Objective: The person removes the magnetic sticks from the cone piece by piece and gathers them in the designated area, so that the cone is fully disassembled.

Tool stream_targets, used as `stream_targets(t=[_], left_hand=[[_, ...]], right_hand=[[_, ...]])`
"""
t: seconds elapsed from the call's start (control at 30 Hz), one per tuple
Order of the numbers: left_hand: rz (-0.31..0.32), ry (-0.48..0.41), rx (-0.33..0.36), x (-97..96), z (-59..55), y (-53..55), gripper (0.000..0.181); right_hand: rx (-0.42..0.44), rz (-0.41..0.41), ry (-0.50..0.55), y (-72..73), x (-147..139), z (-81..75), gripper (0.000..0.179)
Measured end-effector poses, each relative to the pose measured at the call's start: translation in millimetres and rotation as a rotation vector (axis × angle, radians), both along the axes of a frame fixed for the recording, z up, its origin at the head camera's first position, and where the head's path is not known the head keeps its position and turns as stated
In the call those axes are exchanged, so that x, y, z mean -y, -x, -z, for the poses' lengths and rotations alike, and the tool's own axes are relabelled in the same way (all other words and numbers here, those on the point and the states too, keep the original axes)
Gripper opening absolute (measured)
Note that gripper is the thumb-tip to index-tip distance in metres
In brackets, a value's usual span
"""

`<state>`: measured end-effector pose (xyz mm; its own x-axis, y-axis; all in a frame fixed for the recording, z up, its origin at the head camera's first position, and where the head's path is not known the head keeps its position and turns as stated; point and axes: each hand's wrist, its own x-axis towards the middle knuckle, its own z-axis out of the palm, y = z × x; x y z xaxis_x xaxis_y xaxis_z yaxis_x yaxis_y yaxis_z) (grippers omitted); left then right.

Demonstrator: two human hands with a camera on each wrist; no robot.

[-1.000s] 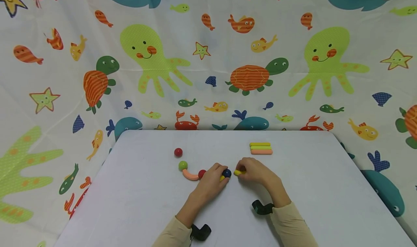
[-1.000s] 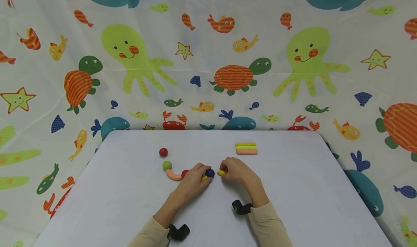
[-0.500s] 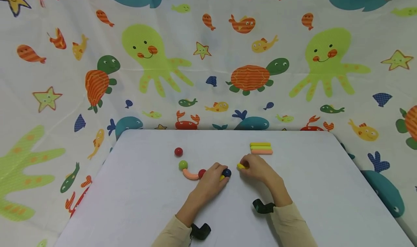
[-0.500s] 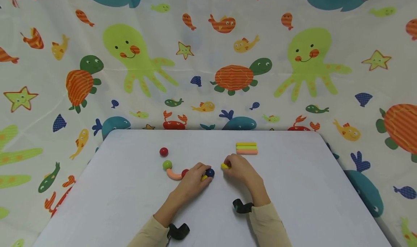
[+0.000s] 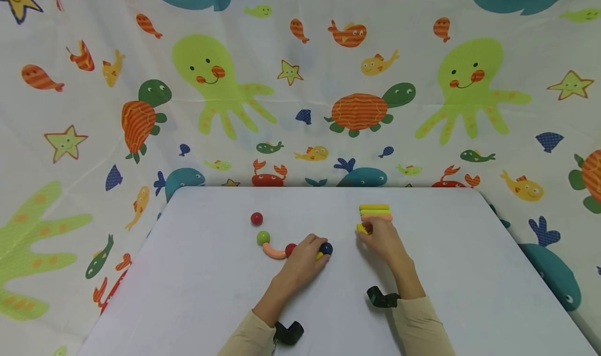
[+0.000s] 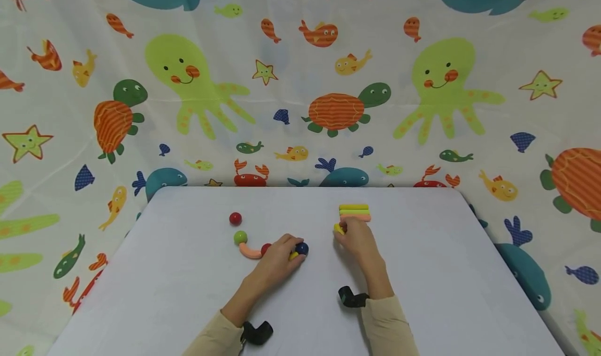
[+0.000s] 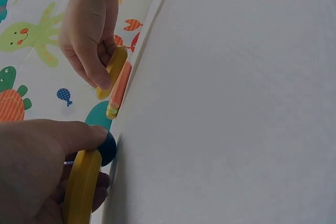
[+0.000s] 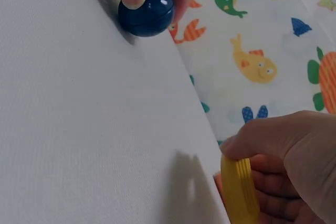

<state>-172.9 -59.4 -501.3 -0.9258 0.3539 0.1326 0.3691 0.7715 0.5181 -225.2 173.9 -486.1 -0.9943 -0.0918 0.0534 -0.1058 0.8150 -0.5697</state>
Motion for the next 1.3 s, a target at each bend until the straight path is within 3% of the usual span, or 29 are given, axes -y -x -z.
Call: stream_targets(t=[0.2,0.67,1.0,1.3], left_hand=[[0.006,-0.011,0.002,0.1,-1.5,-0.4,0.041],[0.005,-0.005,0.003,1.4,-1.5,-1.1,0.042],[0.002,-0.007,0.007,1.5,-2.3,-1.8,0.042],[-0.002,-0.007,0.009,1.3,-1.4,-1.5,0.042]], right_hand=[[-0.009,0.073,0.021,0.6,-12,0.4,0.029],[0.11,0.232,0.063,-5.9,-35,-2.3,0.039],[0.115,0.307,0.023,-7.8,-43,-3.0,0.036],[0.099,0.309,0.023,-9.6,-51,-3.7,0.036]])
